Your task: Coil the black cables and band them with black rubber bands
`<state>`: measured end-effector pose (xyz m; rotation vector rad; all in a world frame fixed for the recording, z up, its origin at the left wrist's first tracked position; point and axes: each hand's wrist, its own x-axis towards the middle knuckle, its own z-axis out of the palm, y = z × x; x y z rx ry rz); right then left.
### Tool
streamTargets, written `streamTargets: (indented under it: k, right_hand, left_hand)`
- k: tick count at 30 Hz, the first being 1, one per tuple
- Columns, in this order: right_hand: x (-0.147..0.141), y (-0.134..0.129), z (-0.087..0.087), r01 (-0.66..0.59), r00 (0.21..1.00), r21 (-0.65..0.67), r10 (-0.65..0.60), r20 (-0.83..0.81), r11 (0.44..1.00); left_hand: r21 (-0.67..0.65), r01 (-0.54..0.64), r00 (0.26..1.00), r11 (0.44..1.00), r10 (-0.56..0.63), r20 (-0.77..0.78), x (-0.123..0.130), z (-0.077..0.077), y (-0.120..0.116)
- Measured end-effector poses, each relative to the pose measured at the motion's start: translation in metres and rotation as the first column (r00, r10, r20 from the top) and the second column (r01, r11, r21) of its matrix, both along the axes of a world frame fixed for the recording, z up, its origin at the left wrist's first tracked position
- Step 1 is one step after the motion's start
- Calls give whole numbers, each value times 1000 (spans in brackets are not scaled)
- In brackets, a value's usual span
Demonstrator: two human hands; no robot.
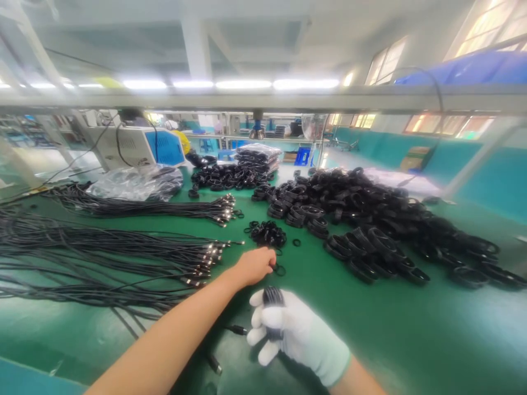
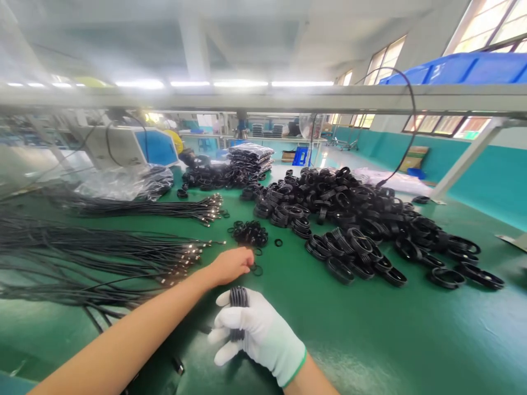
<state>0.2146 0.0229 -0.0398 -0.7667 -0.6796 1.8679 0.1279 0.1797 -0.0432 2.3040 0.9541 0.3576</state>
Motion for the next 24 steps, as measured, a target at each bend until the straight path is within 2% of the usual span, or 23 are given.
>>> streamTargets:
  k: [2,4,8,10,13,14,15,17,19,21,23,24]
  right_hand:
    - [0,2,0,78,997,-10,-78,8,997]
    - [1,6,-1,208,977,-15,-207,60,978]
    - [0,17,-2,476,834,20,-459,306,879]
    - [-2,20,-3,500,787,68,-486,379,863]
    - [-10,16,-3,454,782,142,-470,409,880]
    - [-12,13,-3,452,795,137,-468,386,882]
    - [-14,10,-3,456,822,104,-463,331,884]
    - [-15,3,-4,419,902,-20,-414,120,908]
    - [-12,-2,-5,268,949,-95,-280,-147,959]
    - [-7,-6,-5,84,949,-3,-81,-303,996]
    - [-4,-8,-2,-56,940,171,110,-322,984]
    - [-4,-9,0,-114,940,238,183,-289,964]
  left_hand:
    - [-49,-11,1000,999,11,-1,-4,0,3]
    - [-116,-28,999,993,32,28,-17,7,-1]
    - [-319,-6,992,948,45,114,-44,22,-35]
    - [-498,27,972,867,92,214,-51,22,-61]
    - [-723,72,879,687,299,371,-52,14,-92]
    - [-747,66,852,661,353,387,-52,10,-98]
    - [-739,36,840,672,381,387,-52,7,-103]
    - [-693,-31,833,720,402,380,-54,4,-109]
    - [-697,-12,802,717,423,422,-59,6,-113]
    - [-759,142,712,636,467,525,-67,12,-119]
    - [-763,363,610,534,483,628,-77,20,-123]
    - [-739,447,576,505,470,669,-83,24,-124]
